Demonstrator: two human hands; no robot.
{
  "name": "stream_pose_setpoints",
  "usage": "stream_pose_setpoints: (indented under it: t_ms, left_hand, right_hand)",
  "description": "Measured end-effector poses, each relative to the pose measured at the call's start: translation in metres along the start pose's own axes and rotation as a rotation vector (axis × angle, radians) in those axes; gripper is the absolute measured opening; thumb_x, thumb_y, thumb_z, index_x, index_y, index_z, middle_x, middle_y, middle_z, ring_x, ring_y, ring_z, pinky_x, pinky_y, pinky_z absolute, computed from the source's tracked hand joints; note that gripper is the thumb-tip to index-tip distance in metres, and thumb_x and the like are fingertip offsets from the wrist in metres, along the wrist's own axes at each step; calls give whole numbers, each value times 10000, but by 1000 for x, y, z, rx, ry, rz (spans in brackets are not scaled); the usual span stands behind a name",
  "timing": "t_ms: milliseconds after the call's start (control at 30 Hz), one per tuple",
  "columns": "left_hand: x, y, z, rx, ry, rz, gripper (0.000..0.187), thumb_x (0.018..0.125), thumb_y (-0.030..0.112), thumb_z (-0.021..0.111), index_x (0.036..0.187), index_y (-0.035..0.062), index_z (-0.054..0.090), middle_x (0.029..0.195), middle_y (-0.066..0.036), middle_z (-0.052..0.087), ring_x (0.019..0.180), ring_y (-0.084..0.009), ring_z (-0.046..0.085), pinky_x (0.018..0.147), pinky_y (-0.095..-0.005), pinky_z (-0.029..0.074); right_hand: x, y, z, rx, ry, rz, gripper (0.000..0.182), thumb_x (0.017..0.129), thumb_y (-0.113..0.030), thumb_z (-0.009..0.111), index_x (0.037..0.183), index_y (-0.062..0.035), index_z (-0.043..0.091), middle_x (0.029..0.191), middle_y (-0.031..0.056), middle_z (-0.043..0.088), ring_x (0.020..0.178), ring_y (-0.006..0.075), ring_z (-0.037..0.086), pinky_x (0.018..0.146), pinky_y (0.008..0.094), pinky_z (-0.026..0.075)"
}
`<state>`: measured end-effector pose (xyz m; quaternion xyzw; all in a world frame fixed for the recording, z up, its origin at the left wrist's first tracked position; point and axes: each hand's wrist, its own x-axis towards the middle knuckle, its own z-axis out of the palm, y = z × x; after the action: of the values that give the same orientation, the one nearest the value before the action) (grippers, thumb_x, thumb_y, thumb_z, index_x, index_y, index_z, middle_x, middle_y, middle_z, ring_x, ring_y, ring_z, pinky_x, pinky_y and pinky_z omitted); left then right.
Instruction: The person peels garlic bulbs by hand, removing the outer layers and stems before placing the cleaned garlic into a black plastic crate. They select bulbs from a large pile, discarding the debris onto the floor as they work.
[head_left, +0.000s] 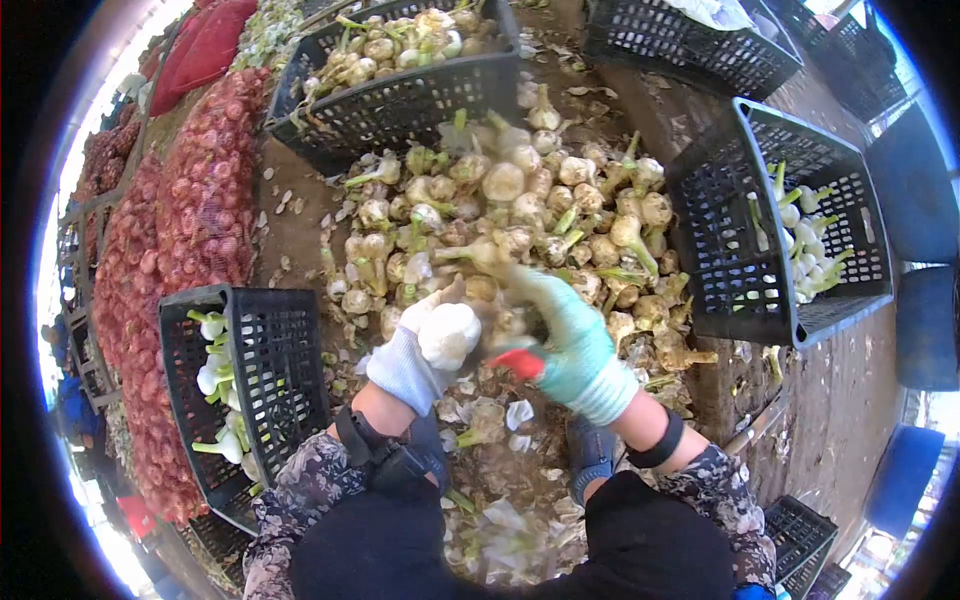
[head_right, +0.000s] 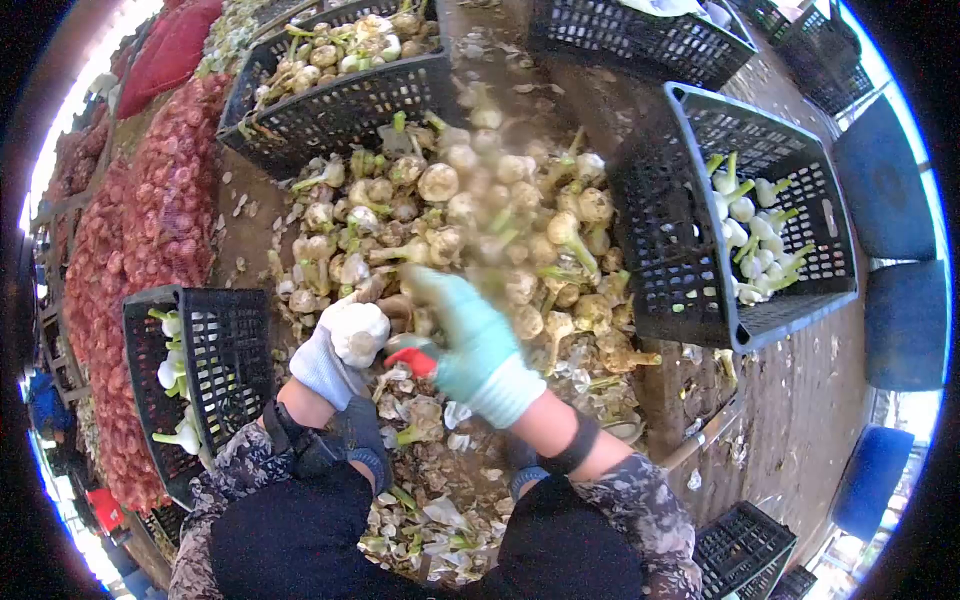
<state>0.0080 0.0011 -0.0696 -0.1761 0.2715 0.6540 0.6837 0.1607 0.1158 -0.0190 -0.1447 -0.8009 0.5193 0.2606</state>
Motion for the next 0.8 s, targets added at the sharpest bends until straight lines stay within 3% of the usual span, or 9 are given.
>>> stream_pose_setpoints:
  t_ms: [33, 133, 167, 267, 367, 433, 600, 700, 800]
  left_hand:
    - [3, -1, 4, 88, 50, 36, 334, 867, 340, 483, 792, 22, 554, 671, -78, 593, 534, -205, 554, 482, -327, 472]
    - [-11, 9, 18, 575, 456, 184, 382, 879, 375, 442, 813, 21, 569, 619, -65, 589, 423, -176, 524, 366, -257, 429]
    - [-44, -2, 48, 481, 504, 649, 331, 871, 355, 466, 854, 38, 561, 658, -65, 594, 405, -156, 510, 326, -230, 395]
    - [-136, 85, -1, 479, 443, 1016, 325, 869, 351, 478, 921, 39, 555, 704, -75, 577, 478, -111, 529, 321, -182, 388]
    - [-223, 119, -13, 402, 1068, 1428, 445, 772, 394, 614, 979, 1, 586, 908, -153, 608, 716, -232, 604, 667, -318, 517]
    - [-246, 120, -18, 1828, 2245, 1630, 521, 728, 404, 653, 1076, 26, 567, 1053, -191, 570, 939, -286, 559, 872, -386, 430]
    - [-133, 44, 44, 1718, 1111, 1594, 338, 739, 134, 636, 1054, 38, 561, 1052, -109, 554, 1022, -247, 492, 904, -362, 390]
    - [-68, 21, 42, 1300, 373, 679, 505, 813, 348, 551, 1203, 41, 460, 1048, -127, 519, 917, -229, 536, 751, -324, 472]
    - [-28, -4, 41, 786, 85, 101, 724, 794, 549, 480, 1312, 72, 310, 972, -137, 545, 761, -235, 578, 536, -335, 499]
  right_hand:
    - [5, -12, 1, 113, -42, -4, 479, 651, -136, 702, 1083, -65, 507, 987, 162, 555, 935, 326, 531, 805, 335, 441]
    - [-11, -5, 6, 36, -270, -110, 338, 641, -59, 640, 963, -77, 538, 916, 152, 547, 859, 353, 533, 730, 381, 459]
    - [-17, -8, 0, -75, -350, -62, 341, 652, -85, 657, 972, -68, 540, 882, 150, 559, 843, 325, 552, 703, 379, 471]
    - [-18, 44, -30, -284, 120, 150, 364, 669, -81, 679, 1012, -60, 558, 946, 135, 569, 897, 303, 552, 758, 340, 457]
    - [-7, 93, -84, -759, 399, 564, 461, 678, -131, 680, 1097, -27, 517, 1053, 165, 546, 970, 331, 524, 825, 345, 438]
    - [-8, 148, -101, -894, 283, 678, 511, 703, -168, 651, 1164, -33, 476, 1144, 189, 503, 1012, 352, 505, 850, 349, 424]
    - [-8, 169, -95, -699, 210, 821, 410, 737, -197, 612, 1102, -22, 541, 1028, 201, 576, 948, 357, 547, 803, 357, 432]
    - [-17, 138, -79, -4, 379, 796, 351, 733, -89, 641, 1058, 17, 565, 951, 126, 633, 835, 189, 595, 720, 267, 456]
    - [-25, 64, -52, 88, 10, 358, 408, 716, 18, 644, 1110, -26, 547, 1038, 73, 597, 857, 130, 566, 748, 249, 469]
